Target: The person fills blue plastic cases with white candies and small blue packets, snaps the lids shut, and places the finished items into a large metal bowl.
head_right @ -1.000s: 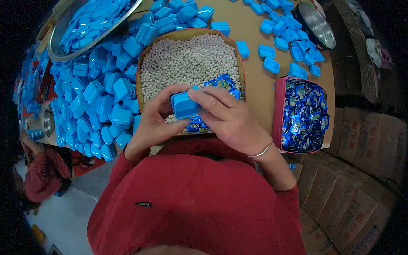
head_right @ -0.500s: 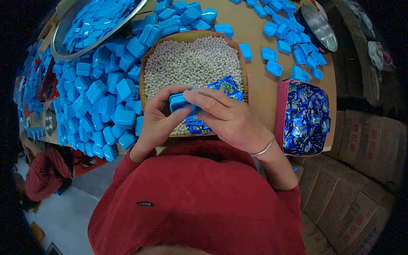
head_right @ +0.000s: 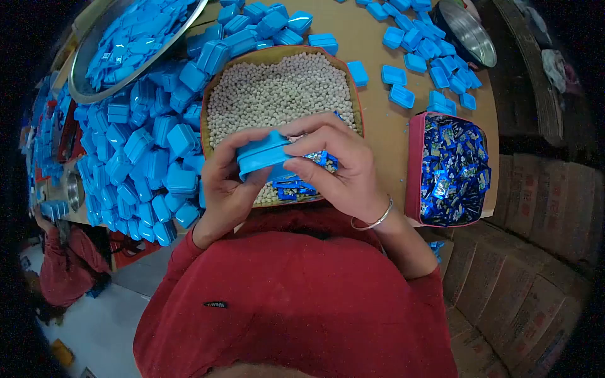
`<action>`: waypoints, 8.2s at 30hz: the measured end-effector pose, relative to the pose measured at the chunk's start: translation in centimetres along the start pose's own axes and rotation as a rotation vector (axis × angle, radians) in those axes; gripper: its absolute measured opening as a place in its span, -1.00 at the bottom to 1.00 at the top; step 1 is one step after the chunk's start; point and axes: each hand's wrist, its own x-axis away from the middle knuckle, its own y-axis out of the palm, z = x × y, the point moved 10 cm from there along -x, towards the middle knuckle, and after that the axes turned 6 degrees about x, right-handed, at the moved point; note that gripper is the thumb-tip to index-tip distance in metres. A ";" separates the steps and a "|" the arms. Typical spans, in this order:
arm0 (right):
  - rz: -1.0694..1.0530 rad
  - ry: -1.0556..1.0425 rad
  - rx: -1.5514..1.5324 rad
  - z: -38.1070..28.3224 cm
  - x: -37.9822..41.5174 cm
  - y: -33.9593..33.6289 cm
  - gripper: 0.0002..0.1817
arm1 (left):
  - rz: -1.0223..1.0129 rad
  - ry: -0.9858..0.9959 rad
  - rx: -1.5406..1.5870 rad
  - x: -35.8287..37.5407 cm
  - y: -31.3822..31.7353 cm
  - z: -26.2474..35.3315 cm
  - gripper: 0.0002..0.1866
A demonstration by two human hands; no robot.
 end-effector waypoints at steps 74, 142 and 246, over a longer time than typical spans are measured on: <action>-0.287 0.210 0.351 5.5 -3.1 3.7 -0.84 | 0.118 -0.417 0.431 -0.2 -4.1 -9.6 -0.63; -0.207 -0.101 0.504 2.8 -0.7 3.3 -0.80 | -0.066 -0.575 0.479 1.2 -1.0 -9.2 -0.59; -0.297 0.027 0.991 11.8 -0.2 2.1 -0.69 | -0.051 -0.435 0.439 0.8 -5.1 -6.5 -0.44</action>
